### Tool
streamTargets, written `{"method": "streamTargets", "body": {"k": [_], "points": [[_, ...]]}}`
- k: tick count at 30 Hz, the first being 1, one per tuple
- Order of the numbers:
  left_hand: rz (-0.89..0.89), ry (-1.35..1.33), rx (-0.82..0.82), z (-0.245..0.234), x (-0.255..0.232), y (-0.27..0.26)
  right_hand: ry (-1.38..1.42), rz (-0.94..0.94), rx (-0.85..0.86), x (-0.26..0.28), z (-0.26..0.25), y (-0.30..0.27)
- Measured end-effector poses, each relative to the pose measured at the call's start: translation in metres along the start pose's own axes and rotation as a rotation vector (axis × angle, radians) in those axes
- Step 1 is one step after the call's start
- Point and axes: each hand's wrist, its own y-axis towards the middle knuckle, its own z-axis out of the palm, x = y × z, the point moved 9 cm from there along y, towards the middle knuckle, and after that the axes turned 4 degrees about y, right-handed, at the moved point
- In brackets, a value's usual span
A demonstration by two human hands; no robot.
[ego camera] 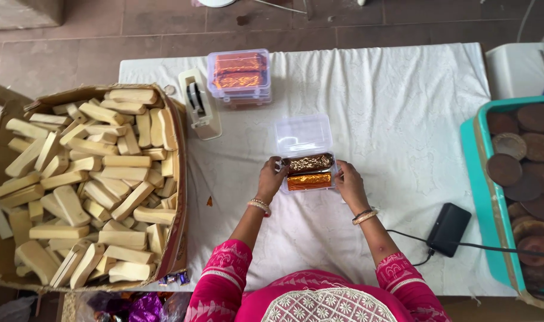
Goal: Wrapping wooden blocks in decorative paper and placing them into clear plastic containers.
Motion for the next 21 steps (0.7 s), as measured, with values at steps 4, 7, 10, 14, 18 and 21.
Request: {"method": "streamTargets", "body": {"k": [4, 7, 10, 14, 18, 21], "points": [[0.117, 0.053, 0.014, 0.035, -0.001, 0.024, -0.079, -0.027, -0.053, -0.016, -0.015, 0.0], [0.403, 0.201, -0.301, -0.019, -0.092, -0.011, -0.019, 0.025, -0.062, -0.002, -0.021, -0.007], [0.143, 0.167, -0.036, -0.001, -0.089, -0.009, -0.043, -0.017, -0.068, 0.017, -0.03, -0.014], [0.138, 0.109, 0.041, 0.021, -0.088, -0.025, -0.212, -0.113, -0.06, 0.032, -0.025, -0.017], [0.134, 0.175, 0.037, 0.03, -0.093, -0.029, -0.358, -0.164, -0.058, 0.039, -0.019, -0.013], [0.144, 0.162, 0.035, 0.038, -0.089, -0.024, -0.348, -0.148, -0.057, 0.037, -0.016, -0.009]]}}
